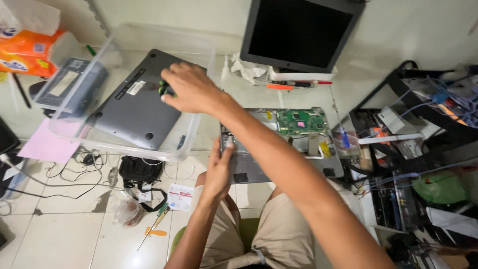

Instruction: The person works on a disassembled laptop, using pliers to manipulate a component on the motherboard and a screwdriver to remove screws. The person also lifts the laptop screen to inspect the internal connections.

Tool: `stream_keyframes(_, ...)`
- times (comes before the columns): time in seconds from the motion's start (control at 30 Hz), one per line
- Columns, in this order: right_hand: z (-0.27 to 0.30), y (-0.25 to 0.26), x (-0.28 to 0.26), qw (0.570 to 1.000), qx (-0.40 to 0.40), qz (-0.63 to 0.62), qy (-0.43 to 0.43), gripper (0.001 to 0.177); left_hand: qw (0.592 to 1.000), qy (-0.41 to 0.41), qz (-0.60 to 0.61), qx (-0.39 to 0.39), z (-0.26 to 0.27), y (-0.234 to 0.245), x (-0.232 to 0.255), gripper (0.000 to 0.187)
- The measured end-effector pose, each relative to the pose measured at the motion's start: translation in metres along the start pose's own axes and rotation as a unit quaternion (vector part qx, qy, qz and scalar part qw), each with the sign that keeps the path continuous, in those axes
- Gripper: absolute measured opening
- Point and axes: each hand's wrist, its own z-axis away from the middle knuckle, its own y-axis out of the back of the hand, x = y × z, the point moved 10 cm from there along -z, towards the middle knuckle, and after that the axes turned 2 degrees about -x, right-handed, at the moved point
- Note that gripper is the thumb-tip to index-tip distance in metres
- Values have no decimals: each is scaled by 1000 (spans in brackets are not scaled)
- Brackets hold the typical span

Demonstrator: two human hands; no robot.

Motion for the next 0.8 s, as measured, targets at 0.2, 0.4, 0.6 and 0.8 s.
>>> stream_keyframes(0.2,-20,-76,1,993,-106,-25,-36,51,980,-161,-109,-47,6,-16,32,43)
stream_keyframes(0.4,26,55,-24,977,147,-146,49,30,947,-191,-251,-61,-3,-27,75,48)
stream_keyframes(0.6,166,138,107,902,357,-207,-123,8,904,-199,-377,-19,-19,-32,90,59)
stream_keyframes(0.8,317,158,327,823,465,-39,-324,14,887,-121,-447,1,-42,-28,87,55)
